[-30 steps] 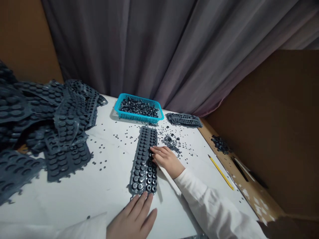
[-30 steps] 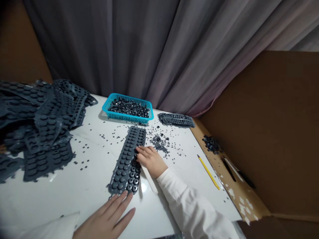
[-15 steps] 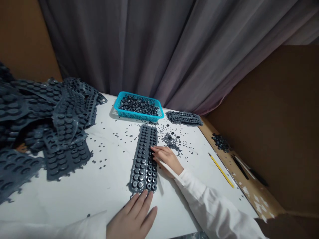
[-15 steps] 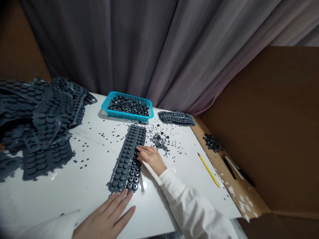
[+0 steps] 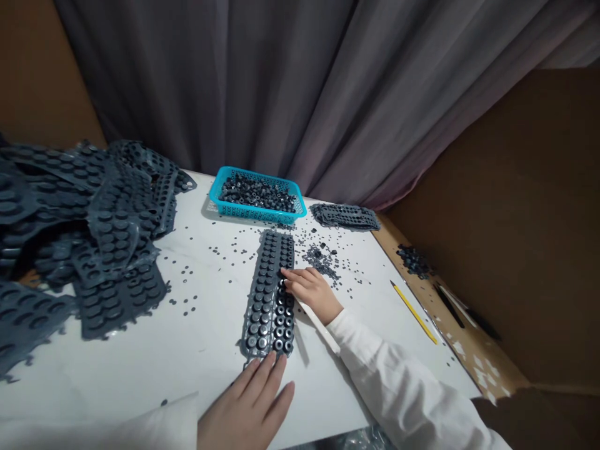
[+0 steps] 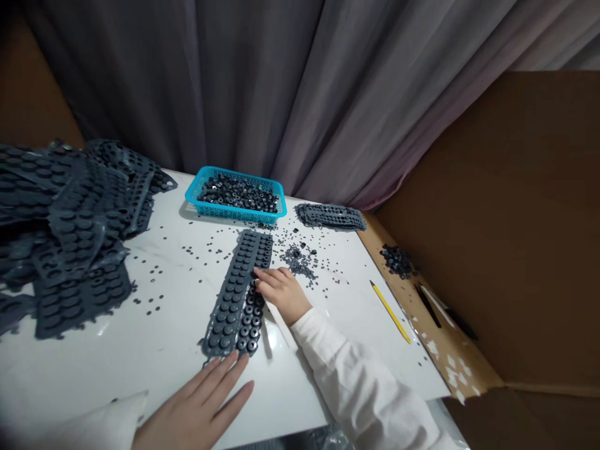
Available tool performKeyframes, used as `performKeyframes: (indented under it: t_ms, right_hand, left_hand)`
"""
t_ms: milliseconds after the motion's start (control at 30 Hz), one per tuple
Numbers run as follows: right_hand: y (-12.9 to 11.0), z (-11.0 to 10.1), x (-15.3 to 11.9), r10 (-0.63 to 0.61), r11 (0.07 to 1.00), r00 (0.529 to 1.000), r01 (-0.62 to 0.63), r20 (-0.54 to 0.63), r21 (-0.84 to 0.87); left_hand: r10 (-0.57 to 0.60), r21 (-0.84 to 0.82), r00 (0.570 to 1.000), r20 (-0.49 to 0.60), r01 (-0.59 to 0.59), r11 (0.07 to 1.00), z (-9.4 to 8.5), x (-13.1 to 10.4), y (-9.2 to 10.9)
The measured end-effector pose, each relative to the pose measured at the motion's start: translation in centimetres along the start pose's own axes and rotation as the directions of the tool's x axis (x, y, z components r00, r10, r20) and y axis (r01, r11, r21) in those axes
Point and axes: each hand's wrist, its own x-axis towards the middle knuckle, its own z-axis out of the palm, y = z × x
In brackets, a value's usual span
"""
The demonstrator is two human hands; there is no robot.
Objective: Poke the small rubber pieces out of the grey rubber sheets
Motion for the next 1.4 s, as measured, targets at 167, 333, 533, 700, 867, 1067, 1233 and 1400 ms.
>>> performKeyframes:
  t_ms: [167,333,533,700,867,1067,1233,1400]
  right_hand:
    - [2.0,-0.4,0.6,0.273,0.960,0.954,-0.263,-0.126,0.093]
    - [2.1,-1.8,-0.1,0.558,0.804,0.807,-0.469,-0.192,0.365]
    - [-1.0,-2.8,-2.3,0.707,0.616,0.699,-0.533,-0.108,0.580]
    - [-2.9,-3.1,-2.7,0.778,0.322,0.614,-0.569,0.131,0.757]
    - [-4.0,-3.4,-2.7,0.762,0.136,0.602,-0.509,0.239,0.850]
    - [-5.4,-4.1,-3.2,0.660,0.048,0.683,-0.453,0.312,0.890]
    - [-6.0,-4.7,-3.6,0.594,0.113,0.746,-0.447,0.300,0.887]
    - [-5.9,-4.7,-3.5,0.607,0.186,0.746,-0.467,0.272,0.864]
  left_hand:
    - [-0.007,-0.012,1.000,0.025,0.008,1.000,-0.2,0.0,0.1]
    - [-0.005,0.007,1.000,0.009,0.005,1.000,0.0,0.0,0.0]
    - [-0.116,-0.116,0.993,-0.023,0.113,0.987,-0.2,0.3,0.2]
    - [-0.452,-0.480,0.888,0.090,0.436,0.761,-2.3,2.8,-2.3]
    - [-0.473,-0.453,0.839,0.269,0.543,0.707,-2.3,4.6,-5.2]
    - [-0.496,-0.438,0.821,0.282,0.571,0.695,-1.7,4.8,-5.0]
    - [-0.453,-0.453,0.840,0.298,0.542,0.708,-1.9,4.8,-5.1]
    - [-0.481,-0.483,0.816,0.321,0.578,0.658,-1.7,4.9,-5.4]
